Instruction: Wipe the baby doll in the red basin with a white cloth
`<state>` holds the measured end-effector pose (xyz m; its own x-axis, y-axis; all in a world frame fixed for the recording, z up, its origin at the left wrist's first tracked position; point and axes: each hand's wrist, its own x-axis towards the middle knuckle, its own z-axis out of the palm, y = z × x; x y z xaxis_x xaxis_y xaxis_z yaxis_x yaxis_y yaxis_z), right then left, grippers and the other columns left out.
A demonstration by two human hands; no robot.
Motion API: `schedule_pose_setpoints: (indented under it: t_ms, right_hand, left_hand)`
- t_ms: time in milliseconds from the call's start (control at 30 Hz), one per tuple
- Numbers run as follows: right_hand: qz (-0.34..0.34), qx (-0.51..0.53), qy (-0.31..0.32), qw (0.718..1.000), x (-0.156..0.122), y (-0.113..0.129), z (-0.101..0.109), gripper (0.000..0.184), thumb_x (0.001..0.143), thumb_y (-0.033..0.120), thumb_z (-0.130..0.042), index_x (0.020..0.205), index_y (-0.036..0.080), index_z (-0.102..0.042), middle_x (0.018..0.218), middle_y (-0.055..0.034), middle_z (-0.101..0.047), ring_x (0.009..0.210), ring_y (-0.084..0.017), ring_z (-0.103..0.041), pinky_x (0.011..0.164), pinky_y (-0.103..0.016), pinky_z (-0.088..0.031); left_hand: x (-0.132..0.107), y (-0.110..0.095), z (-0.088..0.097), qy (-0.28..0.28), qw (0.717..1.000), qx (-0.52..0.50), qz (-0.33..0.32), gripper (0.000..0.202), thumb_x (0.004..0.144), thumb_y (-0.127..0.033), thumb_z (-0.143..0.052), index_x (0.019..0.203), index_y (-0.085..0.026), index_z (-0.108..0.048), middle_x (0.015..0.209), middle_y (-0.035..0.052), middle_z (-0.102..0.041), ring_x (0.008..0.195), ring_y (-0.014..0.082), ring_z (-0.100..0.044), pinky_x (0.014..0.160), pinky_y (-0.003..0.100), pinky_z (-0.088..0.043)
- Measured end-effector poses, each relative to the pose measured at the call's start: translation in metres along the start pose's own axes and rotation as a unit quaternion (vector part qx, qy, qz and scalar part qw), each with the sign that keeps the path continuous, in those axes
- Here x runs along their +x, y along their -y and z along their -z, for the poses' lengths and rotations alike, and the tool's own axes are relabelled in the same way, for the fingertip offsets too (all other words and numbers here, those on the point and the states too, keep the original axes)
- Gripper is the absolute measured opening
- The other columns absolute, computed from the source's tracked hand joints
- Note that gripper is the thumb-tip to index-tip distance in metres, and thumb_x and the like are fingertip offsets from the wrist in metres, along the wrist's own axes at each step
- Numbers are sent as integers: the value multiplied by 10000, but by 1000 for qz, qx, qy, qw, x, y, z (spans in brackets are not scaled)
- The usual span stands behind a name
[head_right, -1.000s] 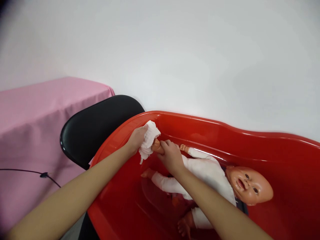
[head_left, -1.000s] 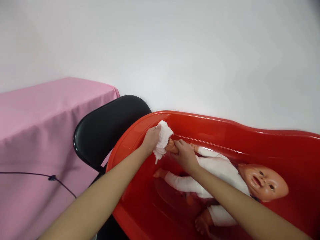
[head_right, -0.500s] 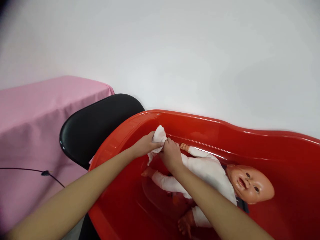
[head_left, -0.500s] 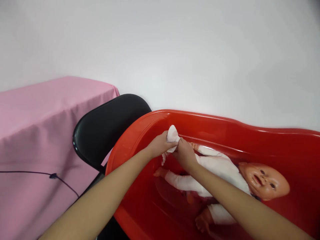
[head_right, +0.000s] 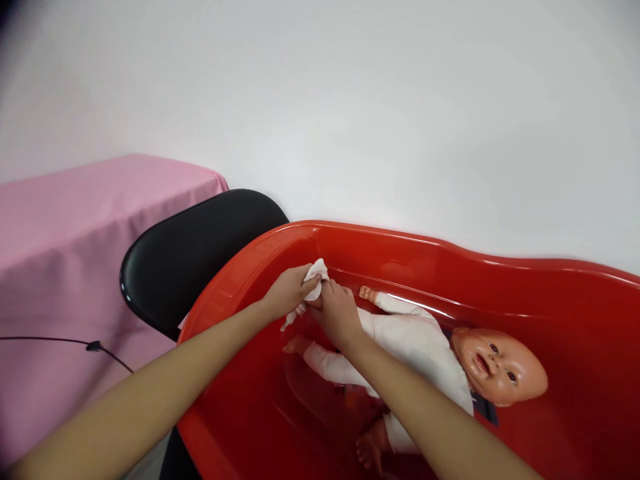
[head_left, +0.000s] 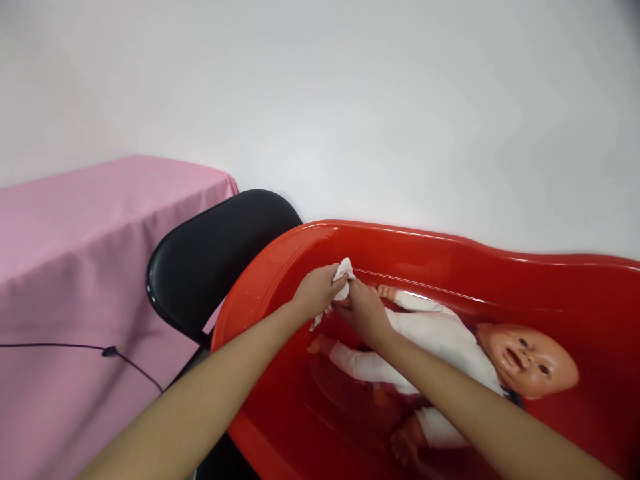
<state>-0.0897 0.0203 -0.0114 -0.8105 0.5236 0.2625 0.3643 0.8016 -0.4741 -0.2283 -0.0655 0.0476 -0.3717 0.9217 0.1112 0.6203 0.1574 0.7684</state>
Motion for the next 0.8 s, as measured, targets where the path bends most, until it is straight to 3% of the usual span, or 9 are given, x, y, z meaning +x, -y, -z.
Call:
schedule_pose_setpoints:
  t_ms: [100,233,367,500,600,800]
  right_hand:
    - [-5,-1,1,1000,0,-1,-1,358,936,308,-625,1262,185,-541,1216,-139,-691,1099,-295,-648,917,-417,-454]
    - [-22,17,3,1000,-1,-2,0,400,887,260,-661,1259,194,-529,1191,-102,-691,1083,-268,-649,900,-394,-458]
    - [-69,80,-24,994,-2,-3,7,224,872,266,-650,1049,208,-525,1052,-70,-686,927,-231,-645,779,-355,-449]
    - [-86,136,-40,986,-3,-2,16,232,885,295,-626,1090,226,-543,989,-50,-692,873,-232,-638,753,-366,-452]
    - [-75,139,-41,987,-4,-2,18,226,899,308,-619,1110,242,-567,1005,-73,-712,895,-260,-650,750,-383,-459]
    - [-62,95,-22,993,-7,-2,6,201,891,320,-643,1038,220,-549,1053,-111,-725,908,-276,-672,766,-384,-453]
  left_hand:
    - [-1,-1,0,-10,1000,15,-8,475,1011,-620,-429,835,-231,-635,742,28,-682,661,197,-597,650,303,-388]
    - [2,0,-1,-27,996,-80,28,539,991,-676,-442,925,-214,-711,803,40,-725,733,208,-645,686,305,-440]
    - [5,-3,0,12,968,-245,50,445,935,-593,-626,1065,-179,-727,1011,78,-764,892,230,-682,780,321,-504]
    - [2,-10,5,85,941,-322,56,468,798,-412,-842,1169,-172,-687,1074,102,-758,920,240,-687,798,340,-532]
    - [2,-9,4,85,935,-338,57,495,744,-342,-887,1171,-185,-692,1088,93,-751,949,230,-687,823,336,-537]
    - [6,-1,0,27,916,-395,68,353,734,-370,-883,984,-184,-719,913,34,-730,771,140,-649,726,274,-495]
